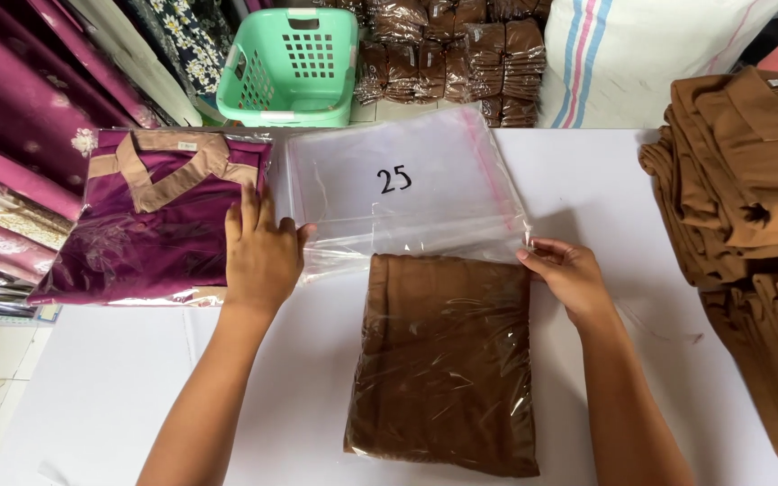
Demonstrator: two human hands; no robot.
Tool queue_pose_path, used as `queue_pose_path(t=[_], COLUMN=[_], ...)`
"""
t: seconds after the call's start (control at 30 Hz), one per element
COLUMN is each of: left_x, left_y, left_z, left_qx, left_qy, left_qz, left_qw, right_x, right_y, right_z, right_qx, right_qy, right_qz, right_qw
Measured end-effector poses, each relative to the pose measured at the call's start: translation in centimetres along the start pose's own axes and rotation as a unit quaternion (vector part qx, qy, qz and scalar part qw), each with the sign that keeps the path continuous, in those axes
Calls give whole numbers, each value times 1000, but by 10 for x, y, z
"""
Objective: A person is packing folded brown shirts into clear plastic bags on a white work table.
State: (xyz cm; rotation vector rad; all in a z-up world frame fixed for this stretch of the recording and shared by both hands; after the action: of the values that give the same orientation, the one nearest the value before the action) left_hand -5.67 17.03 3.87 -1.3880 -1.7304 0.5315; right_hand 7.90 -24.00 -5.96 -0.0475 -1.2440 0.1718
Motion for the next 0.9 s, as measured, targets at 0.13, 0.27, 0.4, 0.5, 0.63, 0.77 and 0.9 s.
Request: queue_pose_path(t=[0.13,0.27,0.4,0.5,0.63,0.77,0.9], left_x=[-16,-37,-62,-73,-74,-65,-73], left_y=[-18,57,107,123,114,91,84], left_z=[-20,-25,-13,-5,-8,-14,-9], left_qx=[-41,36,239,283,293,228,239], left_qy=[62,-52,-240,-304,-303,-327,-334], left_qz=[62,307,472,510,552,627,684], left_qw=[995,950,814,753,720,669,603], right_x=[-7,-17,-16,6,25,19,20], right_y=[-2,-3,-8,-16,-9,-5,1], right_z=[-11,-17,-19,-16,6,8,11], right_qx=[9,11,2,-40,-4,55,96], right_qy=[-2,43,33,-13,29,106,155], right_qz=[1,-8,44,132,74,14,30], right_qw=[1000,999,998,990,997,993,983])
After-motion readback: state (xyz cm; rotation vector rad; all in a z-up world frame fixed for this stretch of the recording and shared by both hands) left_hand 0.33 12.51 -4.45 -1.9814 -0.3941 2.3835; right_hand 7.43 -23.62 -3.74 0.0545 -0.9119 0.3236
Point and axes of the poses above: each hand's wrist, its own z-axis away from the middle knuckle, its own y-axis out of the palm, x = y × z, the point moved 9 cm from there along -z, towards the middle knuckle, and after that the axes turned 10 degrees about y, right-handed, at the moved point
